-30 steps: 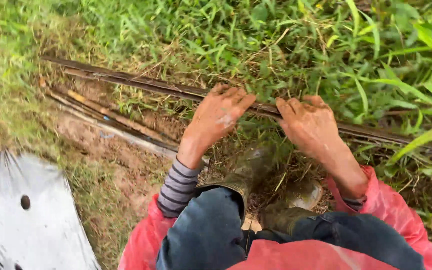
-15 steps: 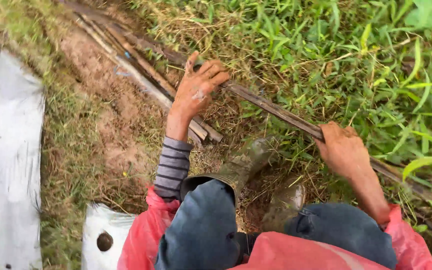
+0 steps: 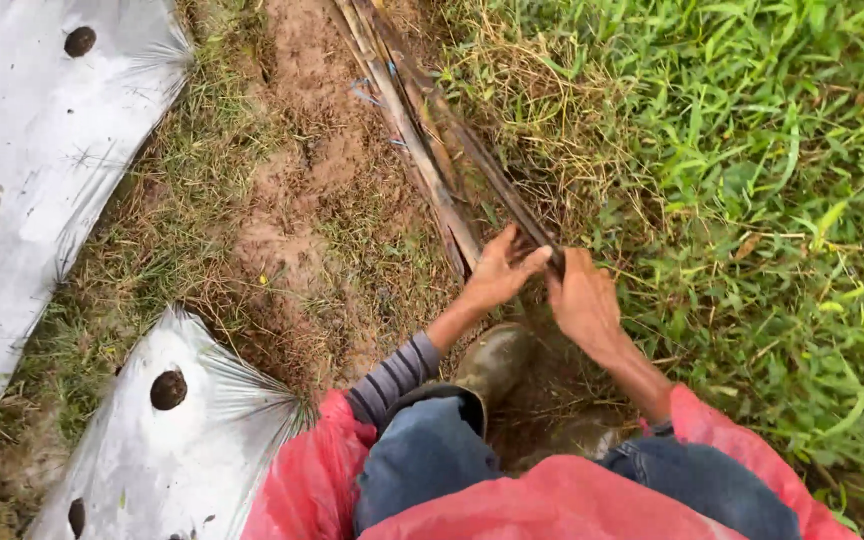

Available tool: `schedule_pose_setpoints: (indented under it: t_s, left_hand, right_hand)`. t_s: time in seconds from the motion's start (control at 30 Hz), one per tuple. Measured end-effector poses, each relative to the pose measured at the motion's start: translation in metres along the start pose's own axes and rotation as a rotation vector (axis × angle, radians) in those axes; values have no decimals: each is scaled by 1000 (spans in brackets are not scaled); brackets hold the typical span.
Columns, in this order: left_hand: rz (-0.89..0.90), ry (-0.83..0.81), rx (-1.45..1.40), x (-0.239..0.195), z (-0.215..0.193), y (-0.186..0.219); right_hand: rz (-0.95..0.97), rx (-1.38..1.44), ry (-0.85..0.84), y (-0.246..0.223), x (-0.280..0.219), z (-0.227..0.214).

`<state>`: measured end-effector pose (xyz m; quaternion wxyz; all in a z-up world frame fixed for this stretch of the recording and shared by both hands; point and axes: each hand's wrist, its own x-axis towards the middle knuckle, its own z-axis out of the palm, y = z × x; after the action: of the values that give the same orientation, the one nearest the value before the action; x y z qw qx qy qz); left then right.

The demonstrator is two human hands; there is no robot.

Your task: The person pulls weeds and grass by hand from a muddy area next to a stream. They then use a sickle to cut and clear more vegetation from the ground.

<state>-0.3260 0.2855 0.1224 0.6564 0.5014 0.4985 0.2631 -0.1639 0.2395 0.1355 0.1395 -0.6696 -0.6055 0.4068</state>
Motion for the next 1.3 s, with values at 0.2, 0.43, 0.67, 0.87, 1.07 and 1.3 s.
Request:
schedule_pose_setpoints:
  t_s: [0.2,0.43,0.67,0.87,1.07,1.3]
  left_hand:
    - [277,235,-32,23,-59,-84]
    - [-137,337,-44,11,-103,-7]
    - [385,684,-218,85,-163,-68]
    - [-44,730,125,85,-150,-37]
    - [-101,773,-258,108,-164,-159]
    - [-36,727,-396,76,-167,-172]
  right_hand:
    - [-88,178,-247,-43,21,-7]
    - [75,274,-204,-14,4,37]
    - [-218,452,29,-84,68,67]
    - [-348,472,-19,-75,146,134]
    - [-135,379,-149,-49,173,149]
    - [-328,606,-53,-19,211,173]
